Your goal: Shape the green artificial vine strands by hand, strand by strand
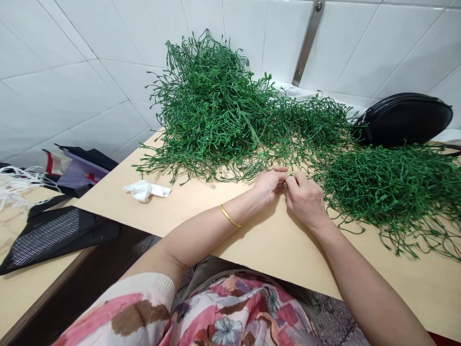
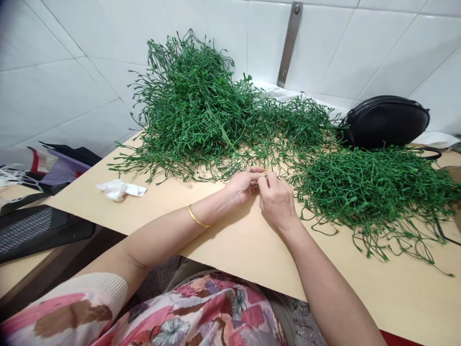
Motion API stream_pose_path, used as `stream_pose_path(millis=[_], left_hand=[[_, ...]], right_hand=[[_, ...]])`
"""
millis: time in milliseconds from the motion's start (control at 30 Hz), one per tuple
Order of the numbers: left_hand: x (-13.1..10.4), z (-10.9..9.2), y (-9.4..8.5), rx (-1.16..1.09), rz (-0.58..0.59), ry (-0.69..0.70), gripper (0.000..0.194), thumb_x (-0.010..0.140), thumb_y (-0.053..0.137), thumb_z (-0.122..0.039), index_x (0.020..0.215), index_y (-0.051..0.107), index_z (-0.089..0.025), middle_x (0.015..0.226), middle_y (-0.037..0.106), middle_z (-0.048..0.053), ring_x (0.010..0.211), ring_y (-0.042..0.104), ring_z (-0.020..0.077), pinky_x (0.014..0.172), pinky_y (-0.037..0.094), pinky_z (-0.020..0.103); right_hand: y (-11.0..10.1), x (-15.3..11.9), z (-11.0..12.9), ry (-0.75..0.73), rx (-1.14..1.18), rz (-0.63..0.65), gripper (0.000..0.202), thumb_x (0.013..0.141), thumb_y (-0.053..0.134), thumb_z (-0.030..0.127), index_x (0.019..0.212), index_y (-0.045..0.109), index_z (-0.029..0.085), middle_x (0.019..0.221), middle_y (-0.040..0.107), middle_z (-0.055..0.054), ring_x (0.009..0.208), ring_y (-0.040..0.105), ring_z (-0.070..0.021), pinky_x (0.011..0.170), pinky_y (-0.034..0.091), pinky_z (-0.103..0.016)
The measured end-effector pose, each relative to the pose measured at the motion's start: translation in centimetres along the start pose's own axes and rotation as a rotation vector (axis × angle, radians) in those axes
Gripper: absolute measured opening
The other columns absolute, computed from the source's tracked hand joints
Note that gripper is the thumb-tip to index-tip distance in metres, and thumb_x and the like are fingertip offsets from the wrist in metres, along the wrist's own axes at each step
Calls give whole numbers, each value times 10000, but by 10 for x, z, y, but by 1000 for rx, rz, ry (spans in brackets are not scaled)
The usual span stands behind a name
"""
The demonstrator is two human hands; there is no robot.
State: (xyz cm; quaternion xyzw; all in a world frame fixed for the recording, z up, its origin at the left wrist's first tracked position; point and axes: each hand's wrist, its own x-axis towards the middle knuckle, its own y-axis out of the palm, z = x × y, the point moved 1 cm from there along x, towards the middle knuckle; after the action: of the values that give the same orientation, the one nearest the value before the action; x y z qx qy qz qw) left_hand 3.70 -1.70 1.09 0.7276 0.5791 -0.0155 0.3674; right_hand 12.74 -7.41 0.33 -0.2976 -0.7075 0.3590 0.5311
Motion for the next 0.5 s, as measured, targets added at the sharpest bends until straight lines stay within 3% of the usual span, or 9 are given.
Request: stream_pose_path(millis=[200,300,400,500], left_hand=[[-1,6,4,50,-54,116,290,549,456,79,721,471,-155,475,412,-58,424,403,61,454,299,188],[3,5,5,40,-27,139,301,553,440,85,730,464,-158,488,414,-60,424,413,63,463,322,192],[8,0,3,-72,24,131,274,585,441,86,711,433,-158,515,431,-55,461,478,69,522,400,203],[11,-3,-1,-92,67,80,232,626,468,70,716,450,-143,549,477,-37,491,521,71,548,440,203]], right_hand=[[-6,3,1,95,62,134,163,806,409,217,839,549,142,807,531,-71,567,370,-131,522,222,-277],[-17,1,7,142,235,159,115,773,422,204,766,528,161,751,533,-47,552,377,-124,497,220,-270],[-36,-1,18,95,474,105,97,736,421,164,656,470,185,663,499,-17,564,405,-117,526,289,-258],[-60,1,14,138,544,-46,94,743,430,148,682,487,189,676,518,-19,578,450,-115,549,346,-253]])
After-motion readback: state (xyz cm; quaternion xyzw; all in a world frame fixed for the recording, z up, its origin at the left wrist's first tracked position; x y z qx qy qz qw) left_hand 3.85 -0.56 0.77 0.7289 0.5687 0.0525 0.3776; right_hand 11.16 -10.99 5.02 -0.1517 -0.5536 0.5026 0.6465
